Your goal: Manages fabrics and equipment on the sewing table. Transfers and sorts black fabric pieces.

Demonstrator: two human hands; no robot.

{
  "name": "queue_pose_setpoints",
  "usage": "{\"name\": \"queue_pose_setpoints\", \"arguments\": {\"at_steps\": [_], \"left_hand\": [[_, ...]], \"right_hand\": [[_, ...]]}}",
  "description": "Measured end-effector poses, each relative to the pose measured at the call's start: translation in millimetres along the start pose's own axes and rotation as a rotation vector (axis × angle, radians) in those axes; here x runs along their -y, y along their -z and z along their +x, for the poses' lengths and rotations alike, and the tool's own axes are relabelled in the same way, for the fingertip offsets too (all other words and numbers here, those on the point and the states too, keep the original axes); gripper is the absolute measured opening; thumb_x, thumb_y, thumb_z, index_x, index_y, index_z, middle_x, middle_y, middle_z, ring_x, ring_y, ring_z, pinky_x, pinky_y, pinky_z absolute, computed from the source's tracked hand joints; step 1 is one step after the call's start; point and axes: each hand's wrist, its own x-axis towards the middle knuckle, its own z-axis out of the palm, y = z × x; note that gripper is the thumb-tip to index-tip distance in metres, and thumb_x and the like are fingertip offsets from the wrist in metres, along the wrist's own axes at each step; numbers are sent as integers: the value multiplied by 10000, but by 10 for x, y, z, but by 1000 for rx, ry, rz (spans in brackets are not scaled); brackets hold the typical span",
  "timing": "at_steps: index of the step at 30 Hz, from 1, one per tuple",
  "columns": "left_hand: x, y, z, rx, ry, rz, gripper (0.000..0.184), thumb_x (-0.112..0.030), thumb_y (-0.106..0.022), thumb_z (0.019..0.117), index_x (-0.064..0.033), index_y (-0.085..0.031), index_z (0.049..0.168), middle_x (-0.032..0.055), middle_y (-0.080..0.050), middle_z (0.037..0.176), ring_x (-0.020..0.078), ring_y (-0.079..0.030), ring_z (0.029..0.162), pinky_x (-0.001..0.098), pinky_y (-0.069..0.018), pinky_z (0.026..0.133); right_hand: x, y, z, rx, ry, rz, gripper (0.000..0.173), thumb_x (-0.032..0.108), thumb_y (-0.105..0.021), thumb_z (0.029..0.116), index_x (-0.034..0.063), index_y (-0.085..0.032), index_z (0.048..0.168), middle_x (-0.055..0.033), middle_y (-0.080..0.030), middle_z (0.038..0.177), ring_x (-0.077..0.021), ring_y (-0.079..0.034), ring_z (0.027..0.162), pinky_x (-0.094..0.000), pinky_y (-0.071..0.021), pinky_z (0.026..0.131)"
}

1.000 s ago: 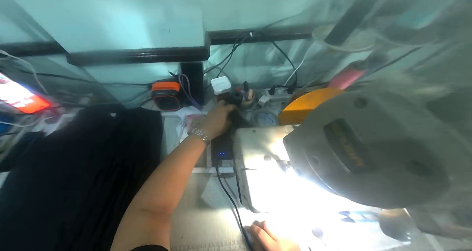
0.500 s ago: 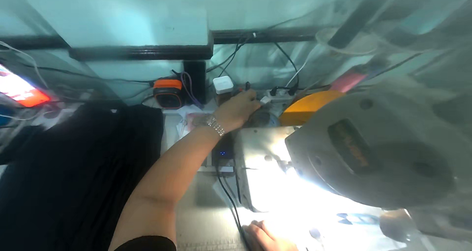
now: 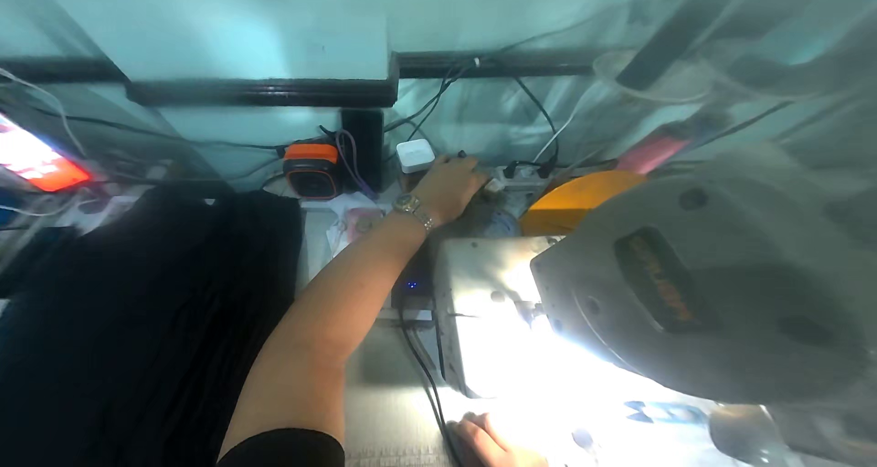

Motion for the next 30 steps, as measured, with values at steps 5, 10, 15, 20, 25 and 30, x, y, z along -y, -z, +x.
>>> {"name": "queue_pose_setpoints", "arguments": {"at_steps": [5,10,15,20,25,30], "left_hand": [[78,75,-93,-26,48,-123,553,-156,-762,898,-132,-595,1424,206,-578,1403,403,-555,1302,566,-457,1075],[121,109,-183,19,150,-138,506,-63,-725,908,-113,-608,1397,210,-590,1365,425,-586,1234,552,-525,994],[77,120,-187,42,184,-170,568,-19,-693,923,-78,-518,1461,240,-630,1304,432,-615,1215,564,-503,1026],[24,171,-200,69,207,-197,632,-23,-706,918,-89,-460,1497,221,-635,1301,419,-633,1190,553,-513,1020],[63,112,-227,30,215,-251,680,-91,-739,916,-93,-435,1525,210,-626,1324,395,-625,1216,543,-513,1031],[39,179,-497,-121,265,-235,725,-154,-794,879,-132,-466,1524,219,-435,1537,425,-512,1330,533,-503,1045]], "right_hand": [[12,-1,1,19,-21,19,138,17,-650,878,-5,-767,947,-184,-732,853,-288,-728,728,-366,-592,623],[-14,-45,-18,-26,2,-12,128,31,-649,871,6,-768,908,-162,-723,809,-263,-713,693,-341,-578,594],[-51,-65,-25,-49,25,-36,130,54,-639,887,26,-766,901,-142,-717,798,-242,-700,694,-318,-567,612],[-104,-108,-57,-50,39,-37,130,72,-637,905,46,-764,919,-125,-717,809,-222,-696,715,-300,-561,628],[-38,-67,-45,-17,-5,-10,125,48,-645,896,25,-764,929,-153,-721,827,-249,-712,710,-331,-579,602],[-173,-161,-164,-2,-3,-19,137,80,-645,918,53,-771,963,-129,-730,861,-220,-714,734,-309,-582,620]]}}
